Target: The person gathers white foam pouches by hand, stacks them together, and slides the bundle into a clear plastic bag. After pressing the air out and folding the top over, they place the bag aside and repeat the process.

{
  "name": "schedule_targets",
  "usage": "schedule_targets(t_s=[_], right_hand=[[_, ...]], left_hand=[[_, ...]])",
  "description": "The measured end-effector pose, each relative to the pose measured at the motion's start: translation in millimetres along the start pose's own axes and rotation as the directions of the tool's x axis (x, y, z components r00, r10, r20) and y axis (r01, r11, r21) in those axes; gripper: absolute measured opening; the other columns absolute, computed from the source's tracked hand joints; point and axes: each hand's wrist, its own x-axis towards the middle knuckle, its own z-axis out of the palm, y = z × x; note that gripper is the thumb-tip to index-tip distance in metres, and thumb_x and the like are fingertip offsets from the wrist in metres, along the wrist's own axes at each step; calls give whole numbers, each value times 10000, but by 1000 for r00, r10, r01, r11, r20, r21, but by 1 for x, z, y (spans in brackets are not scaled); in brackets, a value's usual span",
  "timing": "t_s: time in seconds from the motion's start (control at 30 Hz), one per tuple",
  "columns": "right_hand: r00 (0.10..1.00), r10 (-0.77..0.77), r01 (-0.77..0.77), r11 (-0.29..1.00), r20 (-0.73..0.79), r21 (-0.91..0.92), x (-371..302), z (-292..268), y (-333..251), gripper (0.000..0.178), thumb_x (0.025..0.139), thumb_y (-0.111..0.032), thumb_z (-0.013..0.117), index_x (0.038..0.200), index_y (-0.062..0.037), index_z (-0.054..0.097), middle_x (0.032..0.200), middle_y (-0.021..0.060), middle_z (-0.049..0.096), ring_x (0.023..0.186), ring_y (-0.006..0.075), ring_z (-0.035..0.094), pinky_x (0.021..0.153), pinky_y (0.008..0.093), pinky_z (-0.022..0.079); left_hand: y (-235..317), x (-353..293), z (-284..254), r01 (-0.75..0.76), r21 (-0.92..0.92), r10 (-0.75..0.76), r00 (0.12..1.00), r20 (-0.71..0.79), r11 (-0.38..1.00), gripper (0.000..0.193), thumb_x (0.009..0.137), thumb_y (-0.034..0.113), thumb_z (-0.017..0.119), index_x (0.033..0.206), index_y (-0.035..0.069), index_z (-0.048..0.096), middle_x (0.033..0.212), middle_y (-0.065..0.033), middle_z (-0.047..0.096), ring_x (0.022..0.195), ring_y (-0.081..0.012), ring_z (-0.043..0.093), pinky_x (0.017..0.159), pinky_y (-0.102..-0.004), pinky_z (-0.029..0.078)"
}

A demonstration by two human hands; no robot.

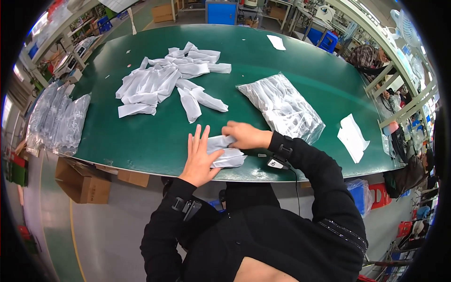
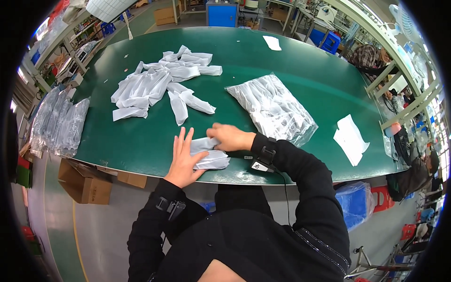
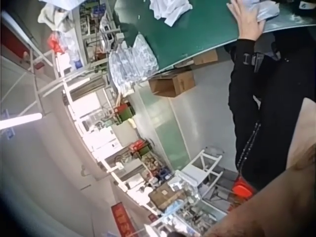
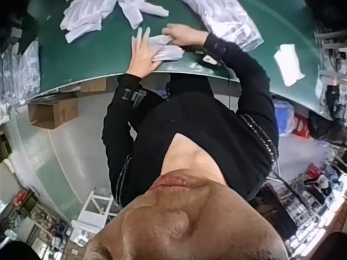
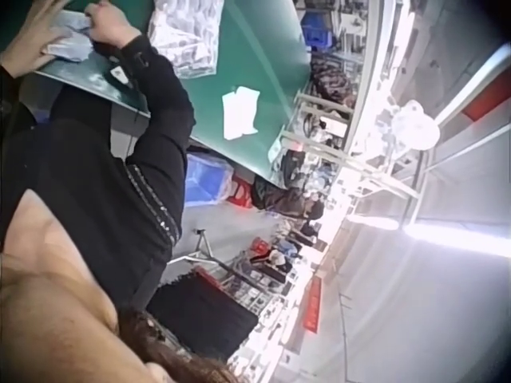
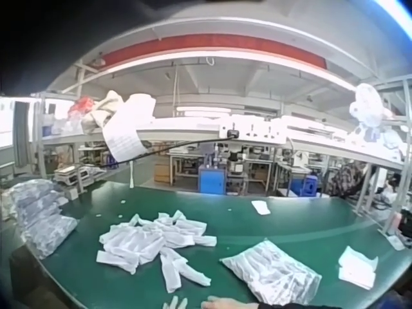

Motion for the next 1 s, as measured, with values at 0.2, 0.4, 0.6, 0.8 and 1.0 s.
schedule_targets(t_s=[0.2, 0.4, 0.6, 0.8, 1.0], right_hand=[[968, 142, -96, 972, -209, 214, 47, -37, -11, 273, 742, -255, 711, 884, -40, 621, 830, 190, 612, 800, 378, 622, 718, 446, 512], [917, 168, -290, 904, -361, -314, 65, 4, 31, 221, 718, -184, 667, 817, 11, 636, 818, 214, 621, 808, 375, 638, 728, 450, 527], [985, -86, 59, 982, -148, -177, 16, -5, -21, 272, 759, -254, 651, 774, 18, 656, 816, 217, 649, 771, 383, 644, 683, 449, 528], [965, 250, -253, 967, -73, -37, 99, -22, -26, 463, 799, -449, 663, 845, 10, 698, 850, 206, 685, 778, 359, 668, 684, 435, 526], [955, 230, -241, 970, -187, -34, 150, 9, 5, 361, 776, -369, 683, 844, -15, 673, 827, 193, 669, 783, 363, 648, 681, 436, 514]], left_hand=[[-11, -7, 13, 62, -110, -48, 991, 123, 992, 513, 641, 152, 813, 1111, 86, 620, 1243, -176, 441, 1135, -392, 429, 975, -499, 361], [-14, -8, 18, 86, -179, -76, 995, 61, 980, 596, 630, 218, 834, 1143, 51, 580, 1217, -184, 459, 1138, -371, 426, 971, -473, 357], [-11, 7, -9, 27, 64, -24, 998, -50, 998, 665, 608, 269, 853, 1161, 50, 555, 1218, -191, 475, 1148, -359, 425, 974, -456, 354], [-23, 0, 5, 27, -97, -12, 988, 151, 995, 663, 591, 271, 863, 1142, 60, 559, 1240, -192, 476, 1159, -367, 432, 967, -454, 364], [-28, -6, 9, 123, -211, -88, 981, 171, 970, 687, 579, 262, 868, 1159, 81, 547, 1244, -185, 481, 1152, -377, 438, 970, -459, 364]])
